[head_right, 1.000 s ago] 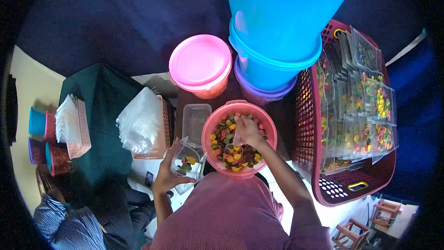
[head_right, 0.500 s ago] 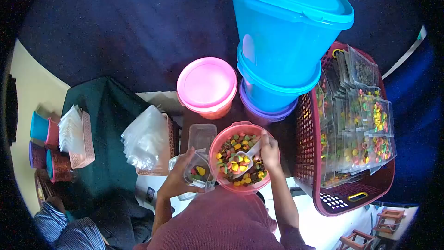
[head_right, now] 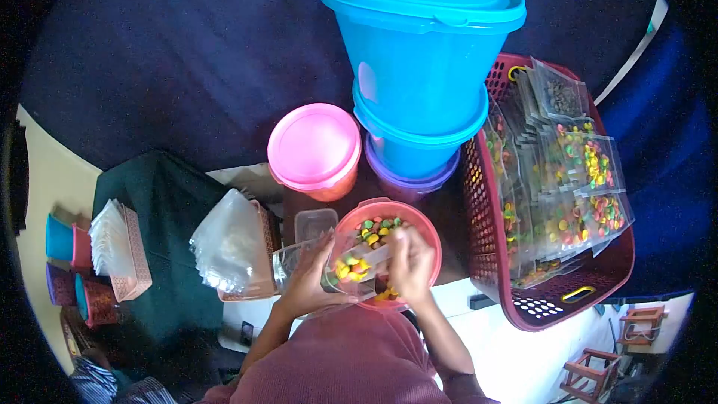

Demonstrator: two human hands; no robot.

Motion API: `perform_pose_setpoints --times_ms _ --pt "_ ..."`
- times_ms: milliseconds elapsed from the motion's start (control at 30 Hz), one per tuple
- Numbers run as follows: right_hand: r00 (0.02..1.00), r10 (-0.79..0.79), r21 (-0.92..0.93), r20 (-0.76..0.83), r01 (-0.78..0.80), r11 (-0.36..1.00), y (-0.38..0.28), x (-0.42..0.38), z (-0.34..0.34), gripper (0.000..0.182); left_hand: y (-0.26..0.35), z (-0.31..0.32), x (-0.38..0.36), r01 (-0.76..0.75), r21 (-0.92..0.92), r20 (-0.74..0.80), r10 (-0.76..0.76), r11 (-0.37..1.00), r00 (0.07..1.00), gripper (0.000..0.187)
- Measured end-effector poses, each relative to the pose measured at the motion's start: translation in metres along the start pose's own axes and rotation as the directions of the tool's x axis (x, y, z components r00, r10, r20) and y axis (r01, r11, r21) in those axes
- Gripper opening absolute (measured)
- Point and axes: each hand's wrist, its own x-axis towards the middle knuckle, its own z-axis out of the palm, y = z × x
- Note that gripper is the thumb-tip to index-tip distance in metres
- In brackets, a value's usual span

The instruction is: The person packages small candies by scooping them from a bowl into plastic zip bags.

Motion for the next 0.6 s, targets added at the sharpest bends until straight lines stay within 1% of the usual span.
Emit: perform_pose_setpoints --times_ms 33,67,133,167,233,267,333,367,400,467,500,533,600 --pt "0.996 -0.016 -0.025 0.087 0.018 1.000 -0.004 -0.007 -0.001 0.028 0.002 0.003 0.001 0.016 -0.003 0.000 -0.016 1.000 1.000 0.106" --pt "0.981 -0.031 -0.067 0.189 0.045 0.997 -0.011 -0.008 -0.005 0.028 0.003 0.006 0.000 0.035 -0.002 0.000 -0.035 0.999 0.999 0.106" --pt "0.917 -0.129 -0.076 0.378 0.170 0.983 -0.009 -0.006 -0.012 0.025 0.004 0.011 -0.002 0.058 0.007 -0.013 -0.057 0.998 0.998 0.106" --pt "0.912 -0.133 -0.078 0.388 0.176 0.981 -0.010 -0.005 -0.016 0.025 0.004 0.013 -0.001 0.073 0.020 -0.020 -0.072 0.997 0.997 0.106" --pt "0.868 -0.080 -0.111 0.489 0.153 0.982 -0.012 -0.005 -0.024 0.023 0.007 0.014 -0.003 0.078 0.009 -0.045 -0.077 0.997 0.996 0.106" --pt "0.863 -0.081 -0.116 0.498 0.159 0.980 -0.013 -0.005 -0.028 0.023 0.009 0.014 -0.004 0.082 0.005 -0.059 -0.082 0.997 0.995 0.107" --pt "0.851 -0.131 -0.116 0.508 0.218 0.969 -0.015 -0.004 -0.036 0.022 0.010 0.017 -0.007 0.089 -0.011 -0.108 -0.090 0.996 0.990 0.107" --pt "0.844 -0.108 -0.199 0.525 0.245 0.949 -0.015 -0.005 -0.042 0.017 0.009 0.019 -0.009 0.101 -0.034 -0.118 -0.105 0.994 0.988 0.107" --pt "0.838 -0.111 -0.199 0.535 0.252 0.947 -0.015 -0.007 -0.045 0.017 0.009 0.020 -0.010 0.112 -0.055 -0.128 -0.118 0.992 0.985 0.108" --pt "0.811 -0.317 -0.301 0.491 0.499 0.813 -0.015 -0.009 -0.047 0.011 0.011 0.023 -0.010 0.119 -0.045 -0.146 -0.124 0.992 0.982 0.108" --pt "0.773 -0.415 -0.308 0.479 0.591 0.746 -0.019 -0.007 -0.047 0.012 0.012 0.024 -0.012 0.127 -0.034 -0.148 -0.131 0.991 0.980 0.108" --pt "0.768 -0.417 -0.302 0.487 0.596 0.744 -0.022 -0.007 -0.047 0.012 0.012 0.025 -0.012 0.132 -0.036 -0.156 -0.136 0.991 0.978 0.108" --pt "0.754 -0.497 -0.320 0.430 0.642 0.697 -0.028 -0.007 -0.049 0.004 0.014 0.025 -0.012 0.148 0.010 -0.149 -0.145 0.989 0.978 0.106"
